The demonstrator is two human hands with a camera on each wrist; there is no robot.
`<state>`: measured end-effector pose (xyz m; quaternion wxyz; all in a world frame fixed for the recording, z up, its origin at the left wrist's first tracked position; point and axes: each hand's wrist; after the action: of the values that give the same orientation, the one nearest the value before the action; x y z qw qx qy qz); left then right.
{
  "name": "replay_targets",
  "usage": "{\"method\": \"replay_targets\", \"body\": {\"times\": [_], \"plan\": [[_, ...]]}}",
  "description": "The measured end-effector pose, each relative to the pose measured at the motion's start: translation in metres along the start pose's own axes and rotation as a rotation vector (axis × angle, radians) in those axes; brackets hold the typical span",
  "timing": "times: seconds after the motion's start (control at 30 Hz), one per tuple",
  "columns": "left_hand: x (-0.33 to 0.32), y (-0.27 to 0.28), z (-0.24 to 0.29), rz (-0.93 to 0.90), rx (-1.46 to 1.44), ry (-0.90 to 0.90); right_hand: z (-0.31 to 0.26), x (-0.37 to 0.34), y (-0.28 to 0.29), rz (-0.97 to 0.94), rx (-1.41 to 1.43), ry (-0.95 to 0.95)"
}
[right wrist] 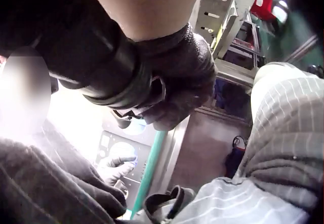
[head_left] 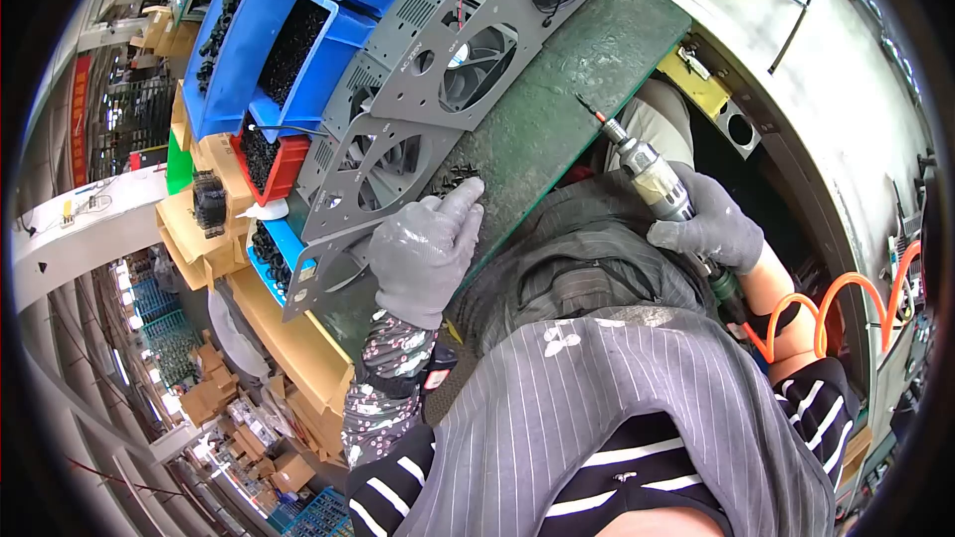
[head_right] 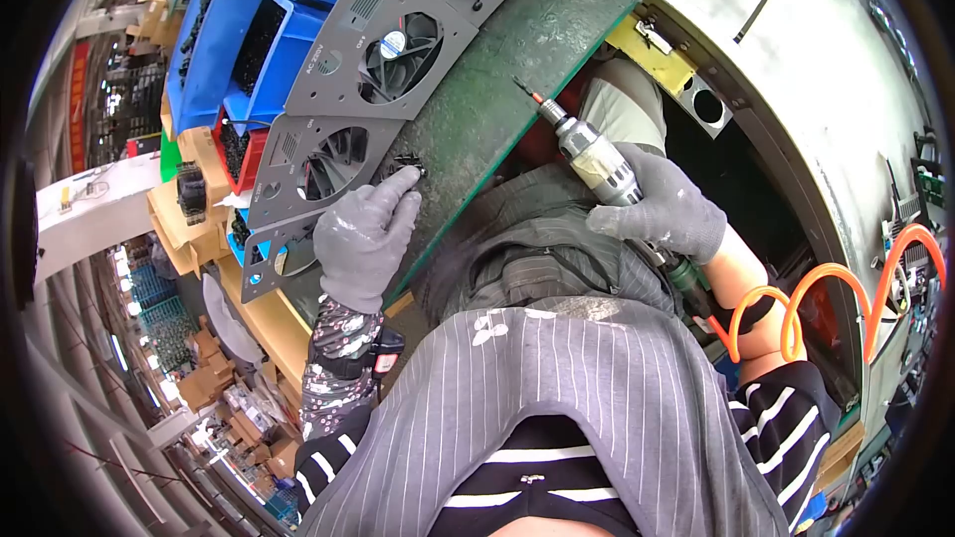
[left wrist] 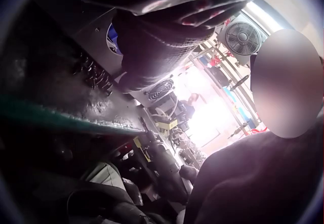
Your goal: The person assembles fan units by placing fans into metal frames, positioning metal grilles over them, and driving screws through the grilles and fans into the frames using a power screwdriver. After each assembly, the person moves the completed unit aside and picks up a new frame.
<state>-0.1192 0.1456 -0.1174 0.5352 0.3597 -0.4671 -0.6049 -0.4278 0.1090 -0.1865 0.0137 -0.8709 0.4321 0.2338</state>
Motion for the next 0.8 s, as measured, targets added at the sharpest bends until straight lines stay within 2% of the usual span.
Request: {"method": "replay_targets", "body": {"times": [0.27, 0.33, 0.47, 0.67, 0.73, 0.8], "plan": [[-0.002, -0.017, -0.009, 0.079, 0.086, -0.028, 0.006, 0.001, -0.005, 0.053, 0.026, 0.013], [-0.008, -0.024, -0.012, 0.131, 0.017, 0.089, 0.013, 0.003, -0.006, 0.040, 0.071, 0.048], [-0.005, -0.029, -0.007, 0.128, 0.012, 0.131, 0.012, 0.003, -0.010, 0.046, 0.086, 0.041], [0.002, -0.032, -0.010, 0.140, 0.024, 0.072, 0.001, -0.002, -0.009, -0.044, 0.258, -0.007], [0.000, -0.028, -0.005, 0.347, -0.348, 0.170, -0.007, -0.006, -0.014, -0.128, 0.266, 0.052], [-0.002, -0.009, -0.006, 0.165, -1.161, 0.484, -0.019, -0.012, -0.015, -0.309, 0.339, 0.040]]}}
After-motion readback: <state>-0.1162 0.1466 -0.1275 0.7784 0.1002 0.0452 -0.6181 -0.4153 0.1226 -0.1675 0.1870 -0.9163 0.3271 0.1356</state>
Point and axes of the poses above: each hand's wrist, its own x-axis towards the middle knuckle, its own y-axis out of the back of the hand, z = x × y, and after that the axes turned 13 degrees about -x, right-handed
